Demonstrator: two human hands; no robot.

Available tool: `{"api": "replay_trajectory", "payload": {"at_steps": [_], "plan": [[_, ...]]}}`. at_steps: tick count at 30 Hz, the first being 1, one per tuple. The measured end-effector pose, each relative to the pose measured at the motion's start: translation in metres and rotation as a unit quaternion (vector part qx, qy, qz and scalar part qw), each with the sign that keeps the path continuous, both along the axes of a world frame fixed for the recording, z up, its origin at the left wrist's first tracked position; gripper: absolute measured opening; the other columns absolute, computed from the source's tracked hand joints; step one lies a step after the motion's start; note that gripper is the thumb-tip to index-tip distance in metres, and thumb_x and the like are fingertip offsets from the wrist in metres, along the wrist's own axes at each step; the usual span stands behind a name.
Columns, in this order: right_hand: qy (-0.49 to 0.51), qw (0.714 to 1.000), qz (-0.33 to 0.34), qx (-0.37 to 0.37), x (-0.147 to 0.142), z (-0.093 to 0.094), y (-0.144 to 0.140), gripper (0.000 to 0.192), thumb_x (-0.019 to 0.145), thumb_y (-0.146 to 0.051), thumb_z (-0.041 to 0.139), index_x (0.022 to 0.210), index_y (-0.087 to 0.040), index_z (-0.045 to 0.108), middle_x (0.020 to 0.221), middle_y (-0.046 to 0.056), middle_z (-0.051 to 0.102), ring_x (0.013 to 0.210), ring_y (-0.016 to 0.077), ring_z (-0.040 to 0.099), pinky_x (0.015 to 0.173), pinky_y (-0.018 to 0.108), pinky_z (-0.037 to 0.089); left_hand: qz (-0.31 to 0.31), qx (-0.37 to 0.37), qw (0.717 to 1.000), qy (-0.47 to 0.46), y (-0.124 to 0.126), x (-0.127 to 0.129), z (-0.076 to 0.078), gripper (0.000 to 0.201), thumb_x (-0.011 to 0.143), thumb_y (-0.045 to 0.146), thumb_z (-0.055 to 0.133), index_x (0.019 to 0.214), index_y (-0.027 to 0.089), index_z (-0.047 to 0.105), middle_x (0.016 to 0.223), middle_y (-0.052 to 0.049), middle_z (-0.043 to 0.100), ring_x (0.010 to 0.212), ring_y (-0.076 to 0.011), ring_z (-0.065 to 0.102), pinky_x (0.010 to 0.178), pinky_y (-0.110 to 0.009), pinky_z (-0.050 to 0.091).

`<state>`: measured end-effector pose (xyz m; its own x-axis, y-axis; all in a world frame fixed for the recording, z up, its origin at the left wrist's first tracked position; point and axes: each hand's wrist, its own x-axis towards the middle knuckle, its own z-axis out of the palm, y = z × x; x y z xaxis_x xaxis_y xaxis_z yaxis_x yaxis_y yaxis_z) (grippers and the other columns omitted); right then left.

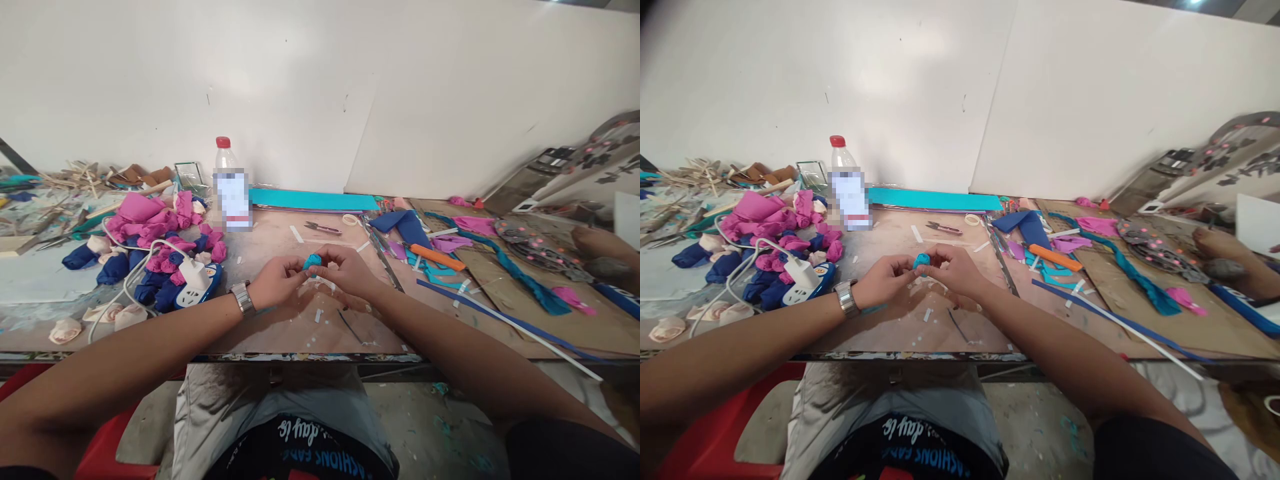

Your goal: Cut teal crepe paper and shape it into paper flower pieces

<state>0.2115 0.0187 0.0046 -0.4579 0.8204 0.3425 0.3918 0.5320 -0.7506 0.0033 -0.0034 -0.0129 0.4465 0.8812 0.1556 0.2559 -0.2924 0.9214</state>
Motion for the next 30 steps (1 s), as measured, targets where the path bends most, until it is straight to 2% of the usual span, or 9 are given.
{"api": "replay_trajectory", "payload": {"at_steps": [5, 7, 16, 22, 26, 30], "plan": [[-0.015, 1.000, -0.002, -0.003, -0.0011, 0.0007, -0.0008, 0.038, 0.084, -0.056, 0.074, 0.088, -0.018, 0.073, 0.077, 0.002, 0.068, 0.070, 0.0148, 0.057, 0.064, 0.027, 0.044, -0.012, 0.004, 0.997, -0.073, 0.0048, -0.0001, -0.0019, 0.045, 0.091, 0.056, 0.063, 0.097, 0.014, 0.075, 0.085, -0.004, 0.073, 0.074, -0.0154, 0.060, 0.069, -0.026, 0.044], [-0.023, 1.000, -0.013, -0.003, -0.0008, 0.0001, -0.0003, 0.039, 0.084, -0.057, 0.074, 0.087, -0.018, 0.074, 0.078, 0.003, 0.069, 0.071, 0.0154, 0.058, 0.064, 0.027, 0.044, -0.006, -0.001, 0.996, -0.084, 0.0064, -0.0001, -0.0028, 0.044, 0.090, 0.055, 0.064, 0.098, 0.014, 0.075, 0.090, -0.005, 0.075, 0.079, -0.0173, 0.064, 0.074, -0.027, 0.047], [0.005, 0.999, -0.026, -0.028, -0.0013, -0.0017, 0.0009, 0.029, 0.083, -0.046, 0.075, 0.081, -0.017, 0.075, 0.077, 0.003, 0.072, 0.073, 0.0173, 0.063, 0.067, 0.029, 0.048, 0.030, 0.017, 0.999, -0.022, 0.0072, -0.0012, -0.0051, 0.037, 0.091, 0.047, 0.062, 0.098, 0.013, 0.076, 0.082, -0.004, 0.074, 0.063, -0.0125, 0.054, 0.059, -0.024, 0.037], [0.017, 0.998, -0.010, -0.065, -0.0020, -0.0026, 0.0008, 0.034, 0.084, -0.051, 0.074, 0.084, -0.017, 0.075, 0.082, 0.005, 0.075, 0.075, 0.0185, 0.064, 0.068, 0.030, 0.050, 0.023, 0.020, 0.999, -0.018, 0.0062, -0.0014, -0.0024, 0.035, 0.092, 0.044, 0.059, 0.092, 0.013, 0.075, 0.078, -0.002, 0.072, 0.062, -0.0123, 0.052, 0.059, -0.024, 0.036], [0.022, 0.997, -0.027, -0.071, -0.0014, -0.0043, 0.0021, 0.035, 0.080, -0.051, 0.077, 0.081, -0.016, 0.074, 0.077, 0.004, 0.072, 0.071, 0.0171, 0.062, 0.065, 0.028, 0.048, 0.043, 0.035, 0.998, -0.003, 0.0065, -0.0016, -0.0019, 0.031, 0.091, 0.041, 0.060, 0.092, 0.014, 0.076, 0.078, -0.003, 0.073, 0.065, -0.0138, 0.055, 0.060, -0.025, 0.037], [0.026, 0.996, -0.013, -0.085, -0.0014, -0.0038, 0.0020, 0.037, 0.082, -0.052, 0.074, 0.082, -0.015, 0.076, 0.074, 0.003, 0.070, 0.066, 0.0151, 0.059, 0.062, 0.027, 0.044, 0.044, 0.031, 0.999, -0.004, 0.0082, -0.0028, -0.0034, 0.033, 0.092, 0.042, 0.059, 0.090, 0.014, 0.076, 0.080, -0.004, 0.074, 0.068, -0.0152, 0.058, 0.062, -0.026, 0.039]]}}
